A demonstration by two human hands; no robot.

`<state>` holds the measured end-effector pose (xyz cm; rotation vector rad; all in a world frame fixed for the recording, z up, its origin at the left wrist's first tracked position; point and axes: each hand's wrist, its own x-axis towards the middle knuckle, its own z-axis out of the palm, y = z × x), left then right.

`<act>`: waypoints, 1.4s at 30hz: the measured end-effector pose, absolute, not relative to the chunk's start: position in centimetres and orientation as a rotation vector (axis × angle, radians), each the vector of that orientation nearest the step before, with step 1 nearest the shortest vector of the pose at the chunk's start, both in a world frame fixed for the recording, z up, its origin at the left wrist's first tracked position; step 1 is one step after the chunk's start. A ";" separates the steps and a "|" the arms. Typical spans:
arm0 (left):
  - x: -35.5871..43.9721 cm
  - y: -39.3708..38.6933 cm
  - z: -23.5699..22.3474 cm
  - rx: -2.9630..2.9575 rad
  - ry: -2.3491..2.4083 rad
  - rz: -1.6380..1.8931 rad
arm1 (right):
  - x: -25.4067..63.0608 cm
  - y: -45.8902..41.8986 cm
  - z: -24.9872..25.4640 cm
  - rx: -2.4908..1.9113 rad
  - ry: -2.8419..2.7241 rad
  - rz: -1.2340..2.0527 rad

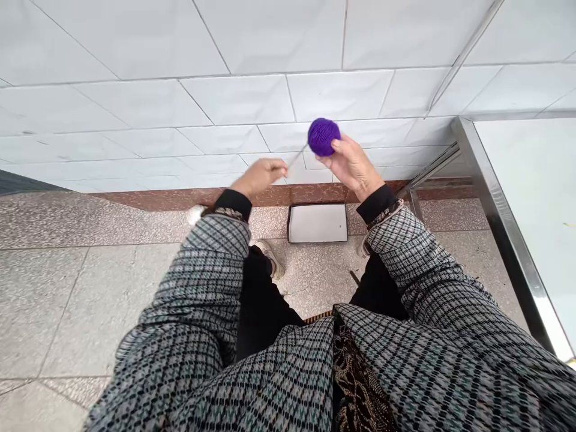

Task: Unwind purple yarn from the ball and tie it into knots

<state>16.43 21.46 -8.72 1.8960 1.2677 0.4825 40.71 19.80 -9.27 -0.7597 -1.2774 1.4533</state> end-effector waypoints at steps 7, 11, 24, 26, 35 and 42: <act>20.1 18.8 -9.1 2.053 0.900 0.340 | 41.3 20.5 -11.0 -1.544 -1.791 1.189; 16.5 20.3 -9.3 1.943 1.037 0.444 | 42.2 18.9 -10.3 -0.986 -1.918 1.834; 20.2 15.7 -8.8 1.137 0.816 0.403 | 40.0 21.0 -11.4 -1.349 -1.398 1.221; 19.1 16.1 -7.6 1.177 0.872 0.334 | 40.0 20.4 -11.5 -1.475 -1.730 1.250; 8.5 22.9 -8.4 1.395 1.189 0.280 | 42.3 18.6 -9.7 -0.594 -1.267 1.633; 12.4 23.9 -9.9 1.927 1.256 0.074 | 41.6 22.6 -10.2 -0.905 -1.025 1.079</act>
